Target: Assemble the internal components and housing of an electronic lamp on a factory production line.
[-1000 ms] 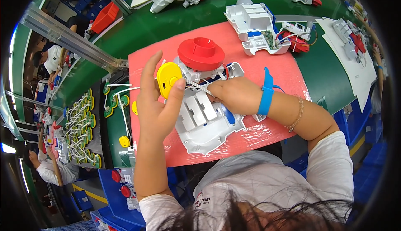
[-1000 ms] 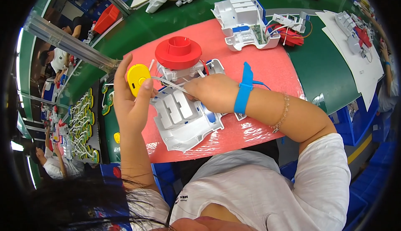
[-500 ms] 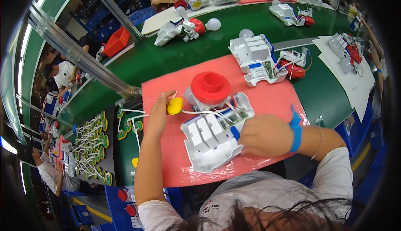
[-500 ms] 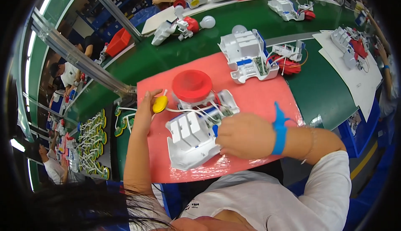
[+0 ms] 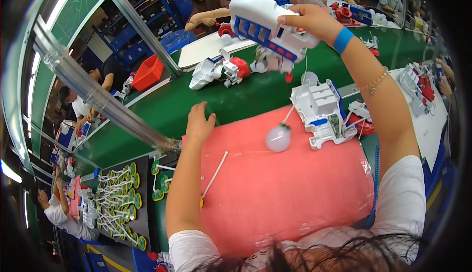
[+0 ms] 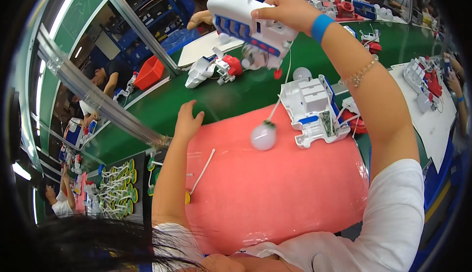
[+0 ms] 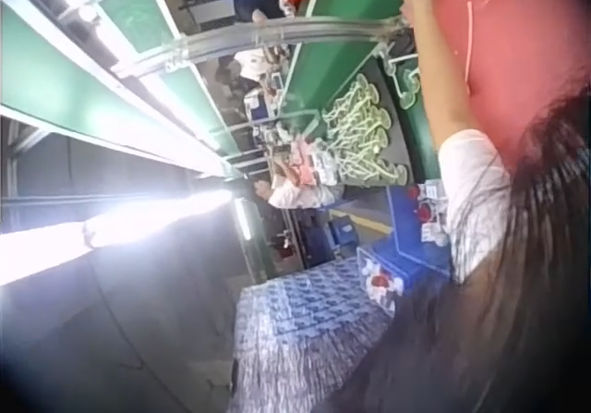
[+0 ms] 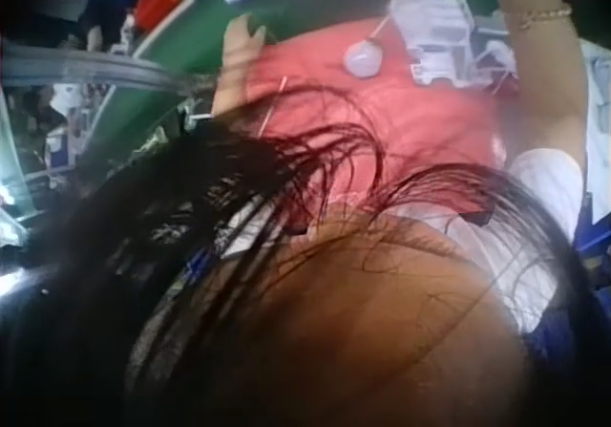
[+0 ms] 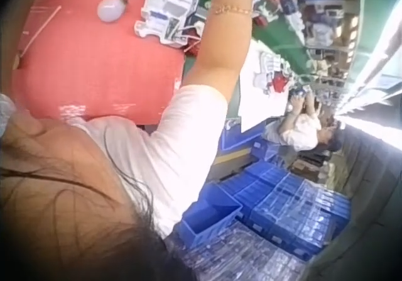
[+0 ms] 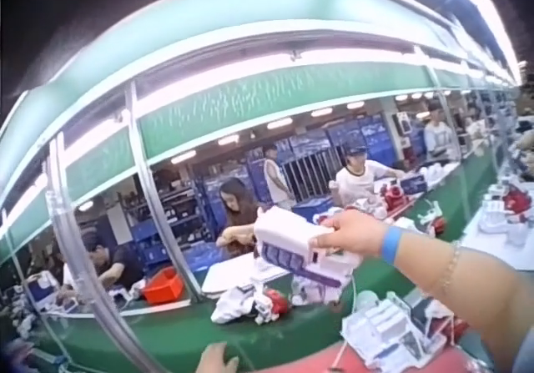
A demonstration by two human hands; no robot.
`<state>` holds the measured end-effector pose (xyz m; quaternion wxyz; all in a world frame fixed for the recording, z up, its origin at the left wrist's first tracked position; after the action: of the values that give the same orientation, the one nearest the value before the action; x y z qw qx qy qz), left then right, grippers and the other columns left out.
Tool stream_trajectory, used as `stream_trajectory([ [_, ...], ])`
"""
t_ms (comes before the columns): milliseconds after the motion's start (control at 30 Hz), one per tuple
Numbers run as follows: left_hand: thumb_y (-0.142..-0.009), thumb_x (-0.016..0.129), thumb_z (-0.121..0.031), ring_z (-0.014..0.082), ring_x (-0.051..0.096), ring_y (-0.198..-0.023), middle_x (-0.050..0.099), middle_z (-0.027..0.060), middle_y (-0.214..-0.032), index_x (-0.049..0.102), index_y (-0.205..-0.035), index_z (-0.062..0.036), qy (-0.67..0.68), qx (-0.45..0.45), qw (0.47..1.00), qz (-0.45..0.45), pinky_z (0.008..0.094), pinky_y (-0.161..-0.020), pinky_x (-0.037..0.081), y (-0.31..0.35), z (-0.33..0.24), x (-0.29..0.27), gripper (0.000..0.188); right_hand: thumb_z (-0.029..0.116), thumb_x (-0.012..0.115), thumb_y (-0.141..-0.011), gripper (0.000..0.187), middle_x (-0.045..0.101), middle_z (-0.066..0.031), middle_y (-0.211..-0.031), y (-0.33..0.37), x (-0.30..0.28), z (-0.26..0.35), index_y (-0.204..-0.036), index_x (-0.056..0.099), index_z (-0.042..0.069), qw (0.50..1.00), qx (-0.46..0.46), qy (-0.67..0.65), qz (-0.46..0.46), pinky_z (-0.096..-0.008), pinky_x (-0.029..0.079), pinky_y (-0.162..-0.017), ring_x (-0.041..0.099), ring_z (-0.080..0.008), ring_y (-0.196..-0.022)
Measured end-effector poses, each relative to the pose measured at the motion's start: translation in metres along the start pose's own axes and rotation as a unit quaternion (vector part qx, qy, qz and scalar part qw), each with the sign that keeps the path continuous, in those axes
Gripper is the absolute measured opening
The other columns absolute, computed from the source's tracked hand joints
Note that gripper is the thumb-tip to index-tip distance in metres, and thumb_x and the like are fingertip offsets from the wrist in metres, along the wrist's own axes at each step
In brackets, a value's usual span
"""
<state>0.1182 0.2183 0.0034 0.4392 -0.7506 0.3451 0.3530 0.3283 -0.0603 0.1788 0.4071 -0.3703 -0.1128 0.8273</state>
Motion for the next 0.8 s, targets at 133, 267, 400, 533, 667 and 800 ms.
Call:
stream_trajectory([
  [133,-0.077,0.061,-0.012,0.0342,0.035,-0.122,0.037,0.0172,-0.132,0.039,-0.128,-0.0043,-0.075,-0.019,0.997,-0.019,0.0399,-0.099,0.035,-0.055,0.005,0.015,0.056,0.048,0.061,-0.075,0.049,0.064,-0.0152,-0.080,-0.041,0.010,-0.035,-0.092,0.065,0.002,0.968,-0.040,0.245,-0.048,-0.0343,0.048,-0.068,0.062,-0.0258,-0.074],
  [267,-0.075,0.064,-0.011,0.0332,0.028,-0.129,0.028,0.0151,-0.140,0.031,-0.134,-0.0077,-0.149,-0.022,0.988,-0.045,0.0416,-0.100,0.035,-0.095,0.004,0.038,0.067,0.042,0.058,-0.077,0.044,0.063,-0.0194,-0.087,-0.059,0.024,-0.102,-0.094,0.065,0.002,0.935,-0.051,0.345,-0.068,-0.0394,0.048,-0.074,0.061,-0.0328,-0.080],
  [400,-0.074,0.065,-0.009,0.0326,0.031,-0.127,0.030,0.0153,-0.139,0.031,-0.134,-0.0099,-0.179,-0.035,0.983,-0.022,0.0432,-0.096,0.038,-0.113,0.024,0.059,0.070,0.041,0.058,-0.078,0.041,0.063,-0.0175,-0.089,-0.053,0.039,-0.150,-0.092,0.063,0.003,0.924,0.005,0.382,-0.015,-0.0418,0.047,-0.075,0.060,-0.0326,-0.083],
  [533,-0.071,0.067,-0.009,0.0303,0.050,-0.101,0.053,0.0113,-0.101,0.053,-0.108,-0.0067,-0.162,-0.037,0.985,-0.051,0.0432,-0.085,0.041,-0.115,0.026,0.062,0.040,0.033,0.061,-0.077,0.031,0.061,-0.0117,-0.095,-0.043,0.073,-0.159,-0.093,0.063,0.007,0.865,-0.056,0.496,0.042,-0.0408,0.048,-0.078,0.058,-0.0300,-0.093],
  [667,-0.071,0.067,-0.010,0.0313,0.051,-0.093,0.053,0.0126,-0.099,0.059,-0.094,-0.0045,-0.262,0.030,0.963,-0.051,0.0384,-0.081,0.042,-0.103,0.025,0.067,0.025,0.033,0.062,-0.077,0.032,0.061,-0.0112,-0.098,-0.039,0.088,-0.172,-0.096,0.064,0.008,0.859,-0.031,0.503,0.093,-0.0404,0.048,-0.078,0.059,-0.0279,-0.095],
  [800,-0.072,0.067,-0.010,0.0347,0.051,-0.091,0.052,0.0166,-0.100,0.057,-0.094,-0.0011,-0.161,0.044,0.984,-0.062,0.0411,-0.078,0.043,-0.095,0.028,0.045,0.026,0.034,0.059,-0.081,0.035,0.060,-0.0102,-0.100,-0.027,0.084,-0.149,-0.101,0.060,0.006,0.885,-0.019,0.463,0.053,-0.0401,0.043,-0.084,0.057,-0.0275,-0.098],
])
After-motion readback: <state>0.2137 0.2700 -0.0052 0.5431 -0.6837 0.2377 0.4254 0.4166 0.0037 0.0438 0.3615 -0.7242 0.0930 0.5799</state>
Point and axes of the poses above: each hand's wrist, its own y-axis away from the middle knuckle, its own x-axis out of the palm, z = x × y, the point moved 4 cm from there along -y, towards the middle knuckle
